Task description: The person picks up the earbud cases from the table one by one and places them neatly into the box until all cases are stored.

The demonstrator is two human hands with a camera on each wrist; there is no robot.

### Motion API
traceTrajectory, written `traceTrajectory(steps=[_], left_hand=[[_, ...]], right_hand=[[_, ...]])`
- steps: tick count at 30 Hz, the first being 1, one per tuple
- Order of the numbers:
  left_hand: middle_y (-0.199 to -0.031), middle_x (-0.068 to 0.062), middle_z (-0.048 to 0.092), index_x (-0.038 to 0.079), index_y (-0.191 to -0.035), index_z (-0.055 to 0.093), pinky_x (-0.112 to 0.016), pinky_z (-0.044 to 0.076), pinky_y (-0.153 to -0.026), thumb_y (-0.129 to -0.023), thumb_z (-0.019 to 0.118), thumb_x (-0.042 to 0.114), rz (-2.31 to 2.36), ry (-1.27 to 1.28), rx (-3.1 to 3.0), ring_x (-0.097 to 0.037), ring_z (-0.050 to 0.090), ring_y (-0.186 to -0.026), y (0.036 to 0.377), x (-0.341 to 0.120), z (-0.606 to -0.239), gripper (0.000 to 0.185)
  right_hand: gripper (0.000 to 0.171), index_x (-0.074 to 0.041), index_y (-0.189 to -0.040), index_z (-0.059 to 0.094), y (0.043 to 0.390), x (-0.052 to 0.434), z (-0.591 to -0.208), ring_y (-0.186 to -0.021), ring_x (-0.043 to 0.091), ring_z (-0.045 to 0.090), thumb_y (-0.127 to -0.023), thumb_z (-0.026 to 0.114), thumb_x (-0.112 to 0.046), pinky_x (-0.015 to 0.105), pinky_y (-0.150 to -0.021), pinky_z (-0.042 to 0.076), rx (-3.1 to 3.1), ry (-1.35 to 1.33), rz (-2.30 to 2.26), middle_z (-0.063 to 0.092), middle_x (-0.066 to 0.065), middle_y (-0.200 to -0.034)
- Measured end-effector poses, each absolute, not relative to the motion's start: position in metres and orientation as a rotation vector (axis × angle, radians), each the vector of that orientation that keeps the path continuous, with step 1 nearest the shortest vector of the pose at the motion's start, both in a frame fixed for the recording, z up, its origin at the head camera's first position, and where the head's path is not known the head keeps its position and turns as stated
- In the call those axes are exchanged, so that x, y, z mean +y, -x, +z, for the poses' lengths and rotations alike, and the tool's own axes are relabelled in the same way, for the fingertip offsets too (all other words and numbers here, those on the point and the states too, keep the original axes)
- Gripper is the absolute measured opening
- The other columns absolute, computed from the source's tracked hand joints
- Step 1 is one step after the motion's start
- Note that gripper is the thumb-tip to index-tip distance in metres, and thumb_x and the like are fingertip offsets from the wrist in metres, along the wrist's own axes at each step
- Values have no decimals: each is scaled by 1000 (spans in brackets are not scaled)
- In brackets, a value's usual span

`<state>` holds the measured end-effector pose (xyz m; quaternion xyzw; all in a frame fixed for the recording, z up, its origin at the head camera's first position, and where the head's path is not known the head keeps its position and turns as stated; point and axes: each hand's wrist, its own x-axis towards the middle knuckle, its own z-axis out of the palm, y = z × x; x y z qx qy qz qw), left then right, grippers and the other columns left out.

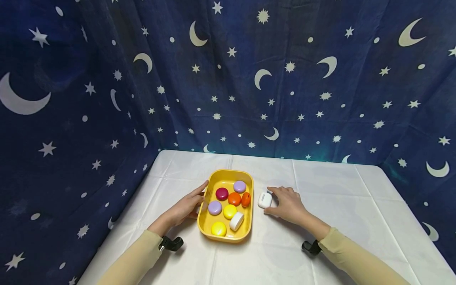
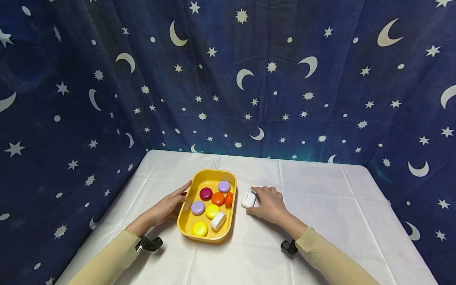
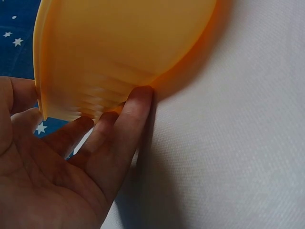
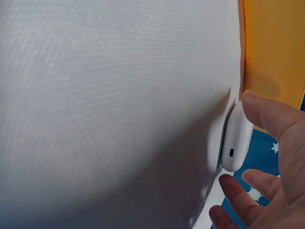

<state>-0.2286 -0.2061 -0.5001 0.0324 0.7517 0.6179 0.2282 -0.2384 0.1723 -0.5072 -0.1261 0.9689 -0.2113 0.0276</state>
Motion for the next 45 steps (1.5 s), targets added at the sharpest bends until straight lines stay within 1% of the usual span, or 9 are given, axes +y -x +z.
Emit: traceTrajectory(steps=[9, 17, 22, 26, 33, 39, 45], left_hand=[[-161, -21, 33, 40, -162, 28, -49, 58, -88, -103, 50, 26, 1698, -85, 2071, -33, 59, -122, 229, -205, -500, 64], [-161, -21, 34, 40, -162, 27, -50, 58, -88, -103, 50, 25, 1699, -89, 2071, -32, 60, -120, 229, -205, -500, 65], [-160, -21, 35, 39, -162, 27, -49, 58, -88, -103, 49, 25, 1697, -93, 2076, -31, 61, -118, 228, -205, -499, 65], [-160, -21, 36, 40, -162, 28, -50, 58, -87, -103, 50, 25, 1696, -93, 2074, -32, 61, -118, 229, -206, -500, 64], [-159, -22, 36, 38, -163, 27, -50, 58, -87, -103, 49, 24, 1707, -99, 2071, -32, 61, -118, 228, -206, -500, 65], [-160, -21, 36, 38, -162, 27, -50, 59, -87, -103, 49, 24, 1698, -89, 2076, -32, 61, -118, 229, -206, -500, 65], [-161, -21, 34, 40, -162, 27, -50, 59, -87, -103, 50, 26, 1688, -77, 2087, -32, 60, -118, 228, -206, -499, 65]], right_hand=[[83, -11, -141, 60, 240, 170, -511, -113, 34, 50, -73, 89, -46, 61, -100, 36, 3009, 386, -647, 64, 10, -122], [73, -11, -134, 65, 241, 170, -513, -116, 35, 50, -74, 89, -44, 60, -101, 36, 3026, 406, -652, 65, 10, -121], [69, -12, -131, 68, 241, 170, -513, -114, 35, 51, -74, 89, -43, 58, -99, 37, 3034, 409, -656, 65, 9, -119], [68, -11, -130, 68, 242, 170, -513, -112, 34, 51, -74, 90, -42, 58, -97, 38, 3036, 419, -667, 66, 9, -117], [68, -11, -129, 69, 243, 168, -512, -113, 33, 51, -73, 90, -43, 57, -98, 38, 3033, 403, -654, 66, 8, -117], [67, -11, -128, 69, 244, 167, -511, -114, 33, 50, -73, 90, -43, 56, -96, 39, 3042, 411, -638, 65, 7, -115], [68, -10, -131, 68, 243, 171, -497, -118, 36, 48, -74, 89, -40, 58, -98, 36, 3054, 408, -738, 64, 12, -122]])
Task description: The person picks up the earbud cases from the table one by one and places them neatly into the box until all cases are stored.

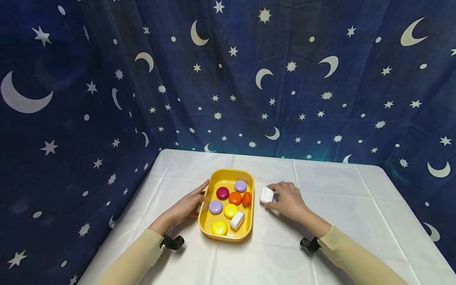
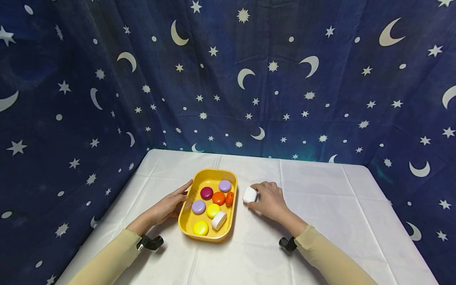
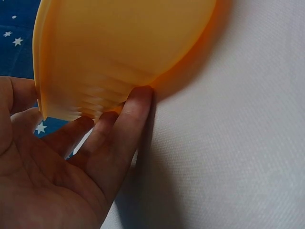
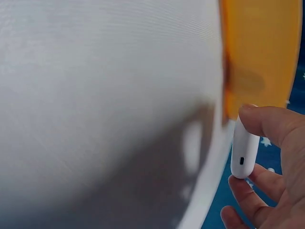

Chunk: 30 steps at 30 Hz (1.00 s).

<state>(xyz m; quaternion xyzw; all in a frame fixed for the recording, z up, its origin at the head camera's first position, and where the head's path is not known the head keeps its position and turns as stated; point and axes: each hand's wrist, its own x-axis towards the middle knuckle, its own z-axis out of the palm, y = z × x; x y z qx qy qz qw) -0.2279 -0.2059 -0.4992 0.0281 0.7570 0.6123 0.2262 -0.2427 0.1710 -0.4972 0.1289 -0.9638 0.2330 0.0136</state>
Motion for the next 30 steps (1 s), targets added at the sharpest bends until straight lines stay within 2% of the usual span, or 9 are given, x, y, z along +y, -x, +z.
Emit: traceTrajectory(steps=[7, 15, 23, 30], left_hand=[[-160, -20, 36, 40, -162, 28, -48, 59, -87, -103, 50, 25, 1690, -77, 2081, -31, 60, -117, 229, -206, -499, 65], [-159, -20, 37, 39, -162, 27, -47, 59, -87, -103, 49, 25, 1688, -85, 2081, -31, 61, -116, 228, -206, -498, 64], [-160, -18, 36, 41, -162, 28, -45, 59, -87, -102, 51, 27, 1678, -63, 2077, -31, 60, -118, 227, -207, -496, 65], [-161, -18, 36, 41, -162, 28, -45, 59, -87, -102, 51, 26, 1687, -73, 2075, -31, 60, -117, 227, -205, -497, 66]], right_hand=[[65, -12, -133, 66, 239, 180, -469, -122, 39, 46, -77, 88, -35, 58, -100, 33, -2878, -422, 881, 63, 15, -127], [63, -15, -134, 66, 240, 177, -442, -124, 36, 43, -77, 88, -33, 57, -102, 31, -2804, -467, 965, 62, 11, -128], [65, -20, -134, 67, 242, 153, -430, -131, 33, 39, -76, 89, -37, 60, -106, 32, -2855, -530, 947, 61, 7, -130], [63, -20, -133, 68, 244, 128, -427, -129, 31, 41, -76, 88, -38, 56, -108, 31, -2890, -657, 869, 63, 5, -129]])
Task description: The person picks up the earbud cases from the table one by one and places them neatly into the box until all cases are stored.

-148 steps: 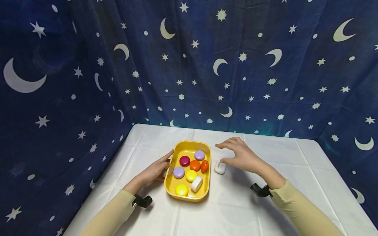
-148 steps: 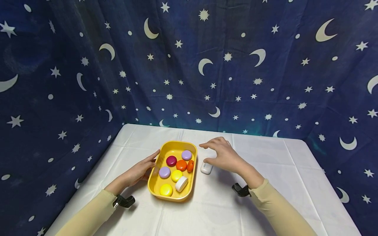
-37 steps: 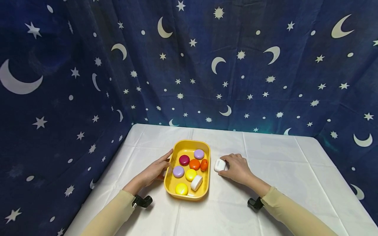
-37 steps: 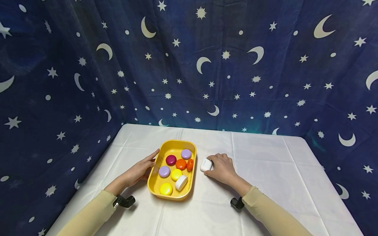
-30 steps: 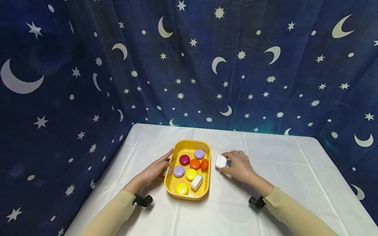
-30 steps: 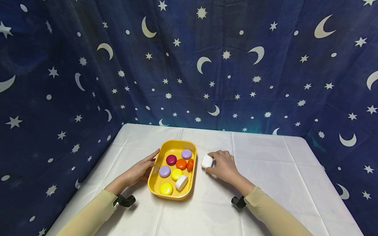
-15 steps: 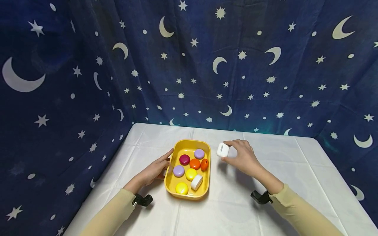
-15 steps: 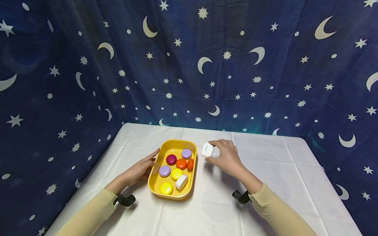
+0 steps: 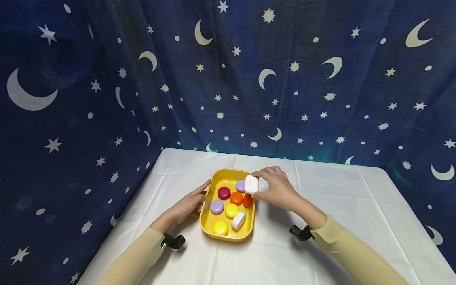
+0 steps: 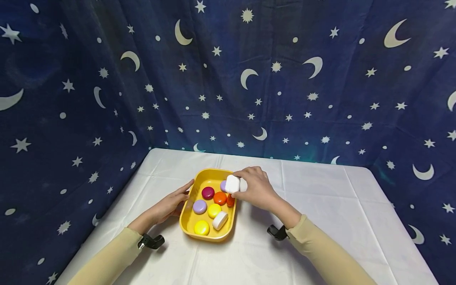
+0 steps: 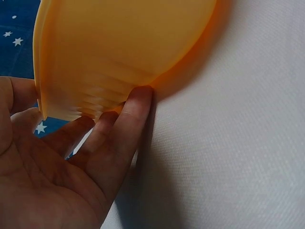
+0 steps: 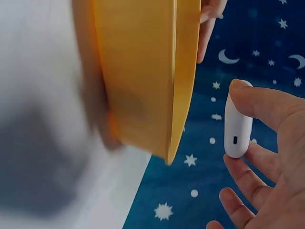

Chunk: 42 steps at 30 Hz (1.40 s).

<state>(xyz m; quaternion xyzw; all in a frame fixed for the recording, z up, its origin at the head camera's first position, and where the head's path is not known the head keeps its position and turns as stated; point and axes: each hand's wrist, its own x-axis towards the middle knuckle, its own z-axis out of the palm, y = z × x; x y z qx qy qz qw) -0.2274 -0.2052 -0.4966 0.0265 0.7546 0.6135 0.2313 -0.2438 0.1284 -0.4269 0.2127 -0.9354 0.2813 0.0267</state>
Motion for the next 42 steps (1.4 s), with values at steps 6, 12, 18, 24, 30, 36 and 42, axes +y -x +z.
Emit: traceTrajectory(steps=[6, 12, 18, 24, 30, 36, 42], left_hand=[[-159, -18, 38, 41, -162, 27, -44, 59, -86, -103, 50, 26, 1682, -83, 2080, -31, 60, -116, 227, -205, -496, 65], [-160, -18, 37, 41, -162, 28, -44, 60, -86, -103, 50, 26, 1676, -82, 2084, -31, 59, -118, 228, -206, -497, 64], [-158, -18, 38, 41, -162, 28, -44, 60, -86, -103, 50, 26, 1682, -94, 2080, -31, 60, -117, 229, -206, -498, 65], [-160, -19, 36, 40, -162, 26, -45, 60, -86, -104, 49, 25, 1682, -119, 2068, -31, 60, -118, 229, -208, -499, 65], [-162, -20, 32, 40, -163, 24, -46, 59, -88, -105, 48, 25, 1686, -138, 2046, -32, 60, -122, 229, -209, -499, 64], [-160, -19, 35, 40, -162, 26, -45, 59, -87, -103, 50, 25, 1679, -117, 2064, -31, 61, -117, 229, -207, -499, 66], [-161, -19, 35, 41, -162, 28, -45, 60, -86, -102, 52, 26, 1663, -82, 2100, -30, 61, -116, 229, -206, -498, 66]], right_hand=[[62, -22, -131, 70, 245, 108, -429, -127, 30, 42, -75, 89, -40, 55, -107, 33, -2942, -754, 814, 64, 4, -127], [61, -24, -130, 70, 247, 90, -433, -124, 26, 44, -75, 89, -42, 50, -108, 35, -2994, -902, 724, 65, -1, -128], [58, -26, -130, 71, 246, 77, -435, -127, 25, 42, -76, 90, -36, 49, -110, 33, -3026, -1031, 729, 63, -5, -126], [59, -29, -133, 69, 245, 66, -438, -131, 25, 38, -78, 88, -29, 50, -110, 35, -3020, -1188, 672, 61, -5, -132], [59, -28, -137, 67, 242, 58, -440, -130, 24, 39, -81, 85, -24, 49, -108, 36, -2991, -1302, 587, 61, -6, -136], [58, -28, -140, 65, 240, 62, -438, -133, 24, 38, -84, 82, -22, 49, -110, 38, -2981, -1286, 627, 59, -8, -139], [55, -29, -138, 67, 243, 78, -436, -136, 24, 36, -85, 81, -23, 52, -115, 30, -2992, -1173, 712, 59, -8, -134]])
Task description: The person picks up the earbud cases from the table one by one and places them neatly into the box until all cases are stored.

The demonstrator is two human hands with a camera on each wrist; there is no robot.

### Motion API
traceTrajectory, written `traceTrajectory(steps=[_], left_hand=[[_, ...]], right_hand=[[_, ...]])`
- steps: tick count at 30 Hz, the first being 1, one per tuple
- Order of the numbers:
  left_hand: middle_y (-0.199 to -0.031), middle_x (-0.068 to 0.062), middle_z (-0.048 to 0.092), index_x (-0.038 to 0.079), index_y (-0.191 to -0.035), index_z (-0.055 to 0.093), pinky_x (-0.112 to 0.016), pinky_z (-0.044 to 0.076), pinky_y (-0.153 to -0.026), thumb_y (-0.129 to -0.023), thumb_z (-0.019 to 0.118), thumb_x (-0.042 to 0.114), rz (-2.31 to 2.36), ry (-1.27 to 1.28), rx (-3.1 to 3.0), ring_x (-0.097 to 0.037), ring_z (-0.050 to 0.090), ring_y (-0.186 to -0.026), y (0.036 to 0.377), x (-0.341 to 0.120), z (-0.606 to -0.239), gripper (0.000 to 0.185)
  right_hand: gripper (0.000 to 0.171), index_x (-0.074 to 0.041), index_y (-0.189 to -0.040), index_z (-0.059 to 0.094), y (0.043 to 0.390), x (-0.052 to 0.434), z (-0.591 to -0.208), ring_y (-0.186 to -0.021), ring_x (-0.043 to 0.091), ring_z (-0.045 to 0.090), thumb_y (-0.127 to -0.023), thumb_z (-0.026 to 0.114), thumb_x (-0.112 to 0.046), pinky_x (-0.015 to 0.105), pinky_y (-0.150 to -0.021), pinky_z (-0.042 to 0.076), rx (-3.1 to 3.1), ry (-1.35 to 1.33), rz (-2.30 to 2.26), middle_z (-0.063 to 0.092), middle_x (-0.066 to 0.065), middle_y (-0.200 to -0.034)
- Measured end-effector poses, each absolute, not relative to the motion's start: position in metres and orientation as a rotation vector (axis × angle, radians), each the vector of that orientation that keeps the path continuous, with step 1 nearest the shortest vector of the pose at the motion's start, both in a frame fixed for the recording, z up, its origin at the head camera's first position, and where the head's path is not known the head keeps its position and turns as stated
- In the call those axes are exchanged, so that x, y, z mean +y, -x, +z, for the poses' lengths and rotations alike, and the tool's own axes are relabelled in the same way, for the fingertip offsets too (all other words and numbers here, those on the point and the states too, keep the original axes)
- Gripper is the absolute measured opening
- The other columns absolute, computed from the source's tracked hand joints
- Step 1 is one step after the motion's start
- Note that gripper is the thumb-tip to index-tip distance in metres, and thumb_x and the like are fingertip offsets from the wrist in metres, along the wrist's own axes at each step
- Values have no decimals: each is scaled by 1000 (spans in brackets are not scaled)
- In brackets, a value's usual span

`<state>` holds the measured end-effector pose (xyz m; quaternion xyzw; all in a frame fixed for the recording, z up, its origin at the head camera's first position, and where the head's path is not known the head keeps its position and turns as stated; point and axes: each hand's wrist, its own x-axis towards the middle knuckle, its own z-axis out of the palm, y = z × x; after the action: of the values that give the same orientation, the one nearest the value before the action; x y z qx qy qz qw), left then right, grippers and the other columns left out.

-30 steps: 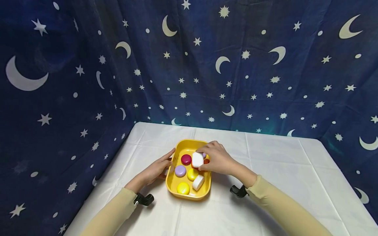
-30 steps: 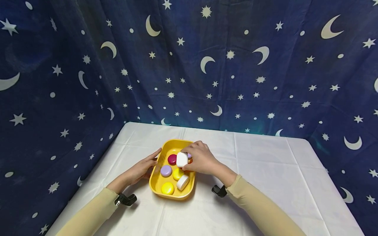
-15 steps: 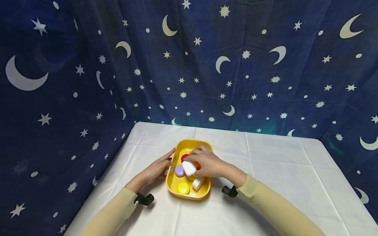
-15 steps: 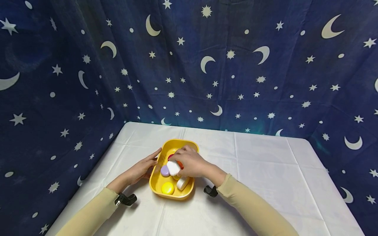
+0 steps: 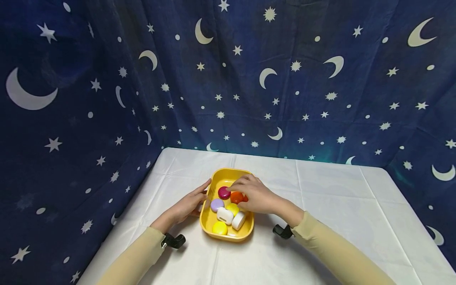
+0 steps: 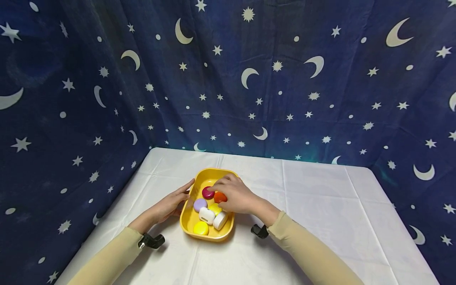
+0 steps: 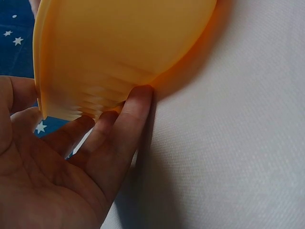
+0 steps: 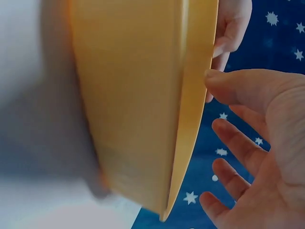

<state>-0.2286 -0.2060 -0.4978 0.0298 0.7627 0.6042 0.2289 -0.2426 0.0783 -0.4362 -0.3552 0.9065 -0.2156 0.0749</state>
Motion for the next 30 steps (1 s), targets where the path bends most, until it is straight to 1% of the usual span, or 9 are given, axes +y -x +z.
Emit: traceTrajectory(steps=[1, 7, 11, 16, 19, 21, 26, 30], left_hand=[[-161, -19, 35, 41, -162, 28, -45, 60, -85, -102, 52, 26, 1662, -79, 2102, -30, 61, -116, 229, -206, -498, 66], [-161, -20, 33, 40, -162, 28, -45, 60, -84, -100, 53, 25, 1682, -77, 2088, -30, 60, -113, 230, -205, -498, 69], [-162, -21, 32, 39, -162, 28, -45, 60, -84, -99, 53, 24, 1683, -76, 2080, -30, 60, -113, 230, -204, -500, 70], [-162, -20, 32, 39, -162, 27, -44, 60, -85, -100, 53, 24, 1668, -87, 2088, -30, 60, -114, 230, -204, -501, 69], [-162, -20, 33, 39, -162, 27, -43, 60, -86, -101, 52, 24, 1644, -103, 2107, -30, 59, -115, 230, -205, -501, 68], [-161, -21, 34, 36, -163, 27, -44, 60, -85, -101, 52, 24, 1632, -120, 2123, -32, 59, -116, 231, -207, -501, 68], [-163, -19, 32, 35, -162, 29, -45, 58, -90, -102, 52, 26, 1587, -114, 2172, -34, 53, -130, 233, -211, -497, 65], [-163, -17, 32, 38, -162, 31, -45, 57, -93, -103, 52, 29, 1563, -91, 2193, -35, 50, -134, 235, -214, -495, 63]], right_hand=[[55, -30, -138, 67, 243, 81, -436, -136, 24, 36, -85, 81, -23, 52, -115, 29, 2722, 1056, -651, 59, -7, -134], [54, -28, -138, 67, 242, 95, -439, -133, 24, 38, -86, 81, -27, 50, -112, 33, 2741, 1029, -694, 58, -5, -138], [50, -32, -137, 66, 240, 105, -440, -132, 21, 38, -88, 78, -29, 50, -111, 35, 2767, 989, -758, 59, -8, -139], [48, -33, -138, 66, 234, 127, -439, -134, 23, 39, -91, 75, -33, 54, -112, 35, 2835, 929, -857, 61, -7, -135], [48, -31, -139, 65, 229, 146, -438, -134, 26, 40, -92, 75, -36, 58, -111, 35, 2897, 906, -893, 61, -3, -135], [48, -30, -139, 65, 226, 161, -439, -135, 27, 40, -93, 74, -38, 60, -110, 34, 2933, 879, -906, 60, -2, -136], [50, -28, -141, 63, 221, 201, -441, -136, 28, 37, -95, 72, -43, 62, -108, 33, 2995, 784, -935, 58, -1, -137], [52, -24, -143, 61, 218, 229, -444, -136, 31, 37, -96, 69, -45, 63, -105, 32, 3034, 715, -931, 58, 3, -138]])
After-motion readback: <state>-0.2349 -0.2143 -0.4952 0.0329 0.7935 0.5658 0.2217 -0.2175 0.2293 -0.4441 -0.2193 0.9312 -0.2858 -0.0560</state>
